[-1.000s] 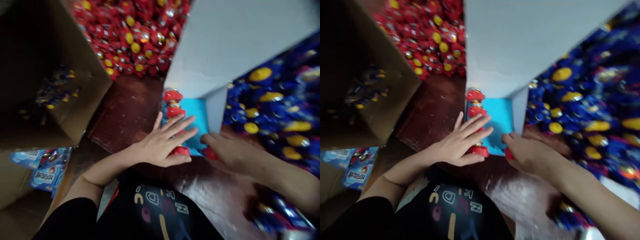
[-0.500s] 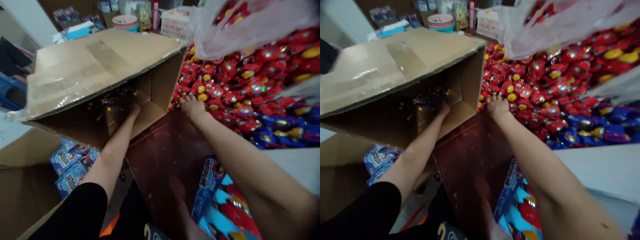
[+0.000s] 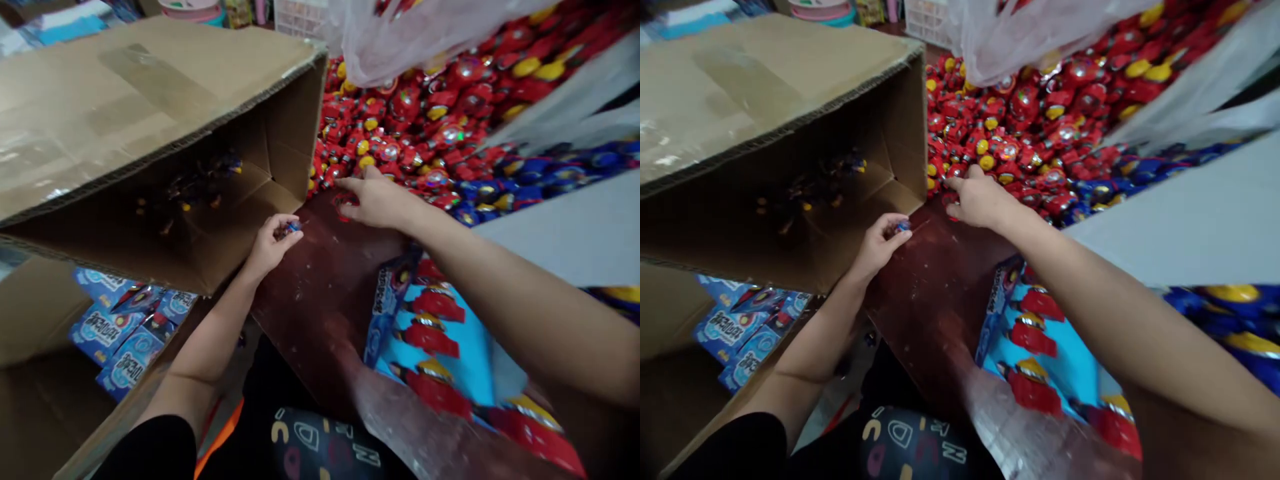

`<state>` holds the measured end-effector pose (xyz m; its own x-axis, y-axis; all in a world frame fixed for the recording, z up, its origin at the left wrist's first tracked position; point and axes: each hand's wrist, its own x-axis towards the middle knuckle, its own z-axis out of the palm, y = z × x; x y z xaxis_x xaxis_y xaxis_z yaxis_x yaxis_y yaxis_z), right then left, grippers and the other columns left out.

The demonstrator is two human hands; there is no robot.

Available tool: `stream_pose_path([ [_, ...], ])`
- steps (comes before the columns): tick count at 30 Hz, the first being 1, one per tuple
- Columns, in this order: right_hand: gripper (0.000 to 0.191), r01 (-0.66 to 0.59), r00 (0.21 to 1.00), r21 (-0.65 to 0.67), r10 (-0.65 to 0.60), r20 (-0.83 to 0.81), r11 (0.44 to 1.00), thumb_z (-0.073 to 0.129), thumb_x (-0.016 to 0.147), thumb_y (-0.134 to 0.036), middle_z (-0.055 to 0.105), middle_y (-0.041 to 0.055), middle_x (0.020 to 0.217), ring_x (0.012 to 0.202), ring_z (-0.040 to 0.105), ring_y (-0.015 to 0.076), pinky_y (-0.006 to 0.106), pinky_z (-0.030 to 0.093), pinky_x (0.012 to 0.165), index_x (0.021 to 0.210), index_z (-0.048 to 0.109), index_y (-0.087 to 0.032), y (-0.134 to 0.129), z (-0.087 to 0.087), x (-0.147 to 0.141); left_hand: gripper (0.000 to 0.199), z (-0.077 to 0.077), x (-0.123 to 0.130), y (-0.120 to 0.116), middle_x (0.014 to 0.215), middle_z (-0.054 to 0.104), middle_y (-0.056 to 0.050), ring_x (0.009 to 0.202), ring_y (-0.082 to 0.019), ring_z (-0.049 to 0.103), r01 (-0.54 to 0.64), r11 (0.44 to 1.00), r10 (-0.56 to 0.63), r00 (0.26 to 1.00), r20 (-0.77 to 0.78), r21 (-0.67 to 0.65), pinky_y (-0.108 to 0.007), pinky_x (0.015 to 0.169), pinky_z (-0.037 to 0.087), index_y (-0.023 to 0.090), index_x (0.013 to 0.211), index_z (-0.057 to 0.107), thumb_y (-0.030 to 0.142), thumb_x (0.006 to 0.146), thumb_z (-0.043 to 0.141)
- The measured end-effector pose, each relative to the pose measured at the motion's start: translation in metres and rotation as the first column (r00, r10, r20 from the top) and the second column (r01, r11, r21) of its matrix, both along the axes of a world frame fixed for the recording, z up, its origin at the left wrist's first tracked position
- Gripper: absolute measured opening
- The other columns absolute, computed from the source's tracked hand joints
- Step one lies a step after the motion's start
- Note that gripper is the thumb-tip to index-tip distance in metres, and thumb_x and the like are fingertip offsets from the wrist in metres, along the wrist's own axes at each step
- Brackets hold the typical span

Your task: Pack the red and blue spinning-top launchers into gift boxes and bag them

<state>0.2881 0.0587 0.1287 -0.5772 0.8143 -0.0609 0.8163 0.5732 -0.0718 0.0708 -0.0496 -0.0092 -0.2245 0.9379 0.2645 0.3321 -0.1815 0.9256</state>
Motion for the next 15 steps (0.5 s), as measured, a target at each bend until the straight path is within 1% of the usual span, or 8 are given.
stream_pose_path([
  [1, 0.06, -0.084, 0.983, 0.014, 0.085, -0.162, 0.996, 0.064, 0.101, -0.041, 0.061, 0.0184, 0.138, 0.126, 0.064, 0.0371, 0.055, 0.052, 0.112, 0.156, 0.059, -0.02, -0.023, 0.013, 0.017, 0.031, 0.0, 0.01, -0.021, 0.109, 0.069, -0.004, 0.094, -0.015, 0.065, 0.075, 0.997, -0.079, 0.981, 0.18, 0.027, -0.027, 0.088, 0.056, 0.024, 0.119, 0.07, 0.032, 0.091, 0.081],
  [2, 0.053, -0.145, 0.931, 0.033, 0.148, -0.333, 0.989, 0.064, 0.101, -0.042, 0.064, 0.0151, 0.134, 0.126, 0.064, 0.0352, 0.055, 0.051, 0.115, 0.15, 0.064, -0.022, -0.049, 0.024, 0.036, 0.036, 0.002, 0.021, -0.041, 0.103, 0.068, -0.001, 0.086, -0.012, 0.064, 0.147, 0.988, -0.154, 0.918, 0.365, 0.048, -0.024, 0.08, 0.055, 0.025, 0.118, 0.068, 0.036, 0.088, 0.085],
  [4, 0.041, -0.157, 0.763, 0.034, 0.143, -0.63, 0.987, 0.067, 0.101, -0.044, 0.068, 0.0093, 0.134, 0.127, 0.065, 0.0317, 0.053, 0.05, 0.118, 0.139, 0.066, -0.028, -0.104, 0.034, 0.071, 0.047, 0.009, 0.041, -0.077, 0.098, 0.065, 0.003, 0.074, -0.008, 0.061, 0.277, 0.959, -0.243, 0.72, 0.65, 0.052, -0.019, 0.067, 0.053, 0.027, 0.115, 0.062, 0.041, 0.082, 0.092],
  [7, 0.023, -0.013, 0.4, -0.043, -0.034, -0.916, 0.999, 0.07, 0.101, -0.042, 0.066, 0.0044, 0.141, 0.133, 0.064, 0.0284, 0.05, 0.051, 0.118, 0.122, 0.062, -0.036, -0.181, 0.017, 0.109, 0.054, 0.024, 0.075, -0.115, 0.1, 0.067, 0.004, 0.073, -0.007, 0.066, 0.465, 0.885, -0.256, 0.458, 0.851, 0.016, -0.018, 0.068, 0.056, 0.023, 0.1, 0.051, 0.035, 0.077, 0.099],
  [9, 0.021, 0.078, 0.207, -0.102, -0.116, -0.972, 0.992, 0.07, 0.1, -0.045, 0.064, 0.0047, 0.142, 0.138, 0.061, 0.0294, 0.053, 0.05, 0.12, 0.114, 0.057, -0.036, -0.219, -0.011, 0.123, 0.056, 0.033, 0.1, -0.131, 0.098, 0.068, 0.003, 0.08, -0.01, 0.072, 0.577, 0.817, -0.251, 0.368, 0.895, -0.008, -0.021, 0.075, 0.06, 0.021, 0.093, 0.047, 0.03, 0.077, 0.1],
  [11, 0.03, 0.139, 0.174, -0.159, -0.182, -0.968, 0.977, 0.066, 0.1, -0.055, 0.06, 0.0073, 0.145, 0.139, 0.06, 0.0315, 0.057, 0.052, 0.118, 0.117, 0.05, -0.036, -0.242, -0.038, 0.135, 0.049, 0.039, 0.124, -0.141, 0.096, 0.067, 0.001, 0.077, -0.011, 0.072, 0.671, 0.741, -0.288, 0.336, 0.897, -0.013, -0.023, 0.074, 0.06, 0.02, 0.096, 0.052, 0.032, 0.08, 0.097],
  [13, 0.043, 0.157, 0.241, -0.195, -0.229, -0.943, 0.968, 0.064, 0.098, -0.061, 0.056, 0.0103, 0.148, 0.139, 0.059, 0.0319, 0.056, 0.055, 0.113, 0.128, 0.043, -0.036, -0.256, -0.053, 0.149, 0.04, 0.041, 0.141, -0.147, 0.093, 0.066, 0.0, 0.067, -0.008, 0.063, 0.737, 0.676, -0.371, 0.339, 0.865, 0.001, -0.023, 0.065, 0.056, 0.019, 0.102, 0.06, 0.037, 0.086, 0.092],
  [15, 0.058, 0.093, 0.354, -0.212, -0.232, -0.906, 0.973, 0.067, 0.098, -0.057, 0.054, 0.012, 0.147, 0.138, 0.058, 0.0303, 0.051, 0.059, 0.11, 0.143, 0.037, -0.037, -0.265, -0.054, 0.168, 0.032, 0.045, 0.15, -0.149, 0.085, 0.062, 0.0, 0.059, -0.005, 0.051, 0.8, 0.6, -0.498, 0.387, 0.776, -0.015, -0.021, 0.058, 0.047, 0.017, 0.1, 0.064, 0.041, 0.094, 0.084],
])
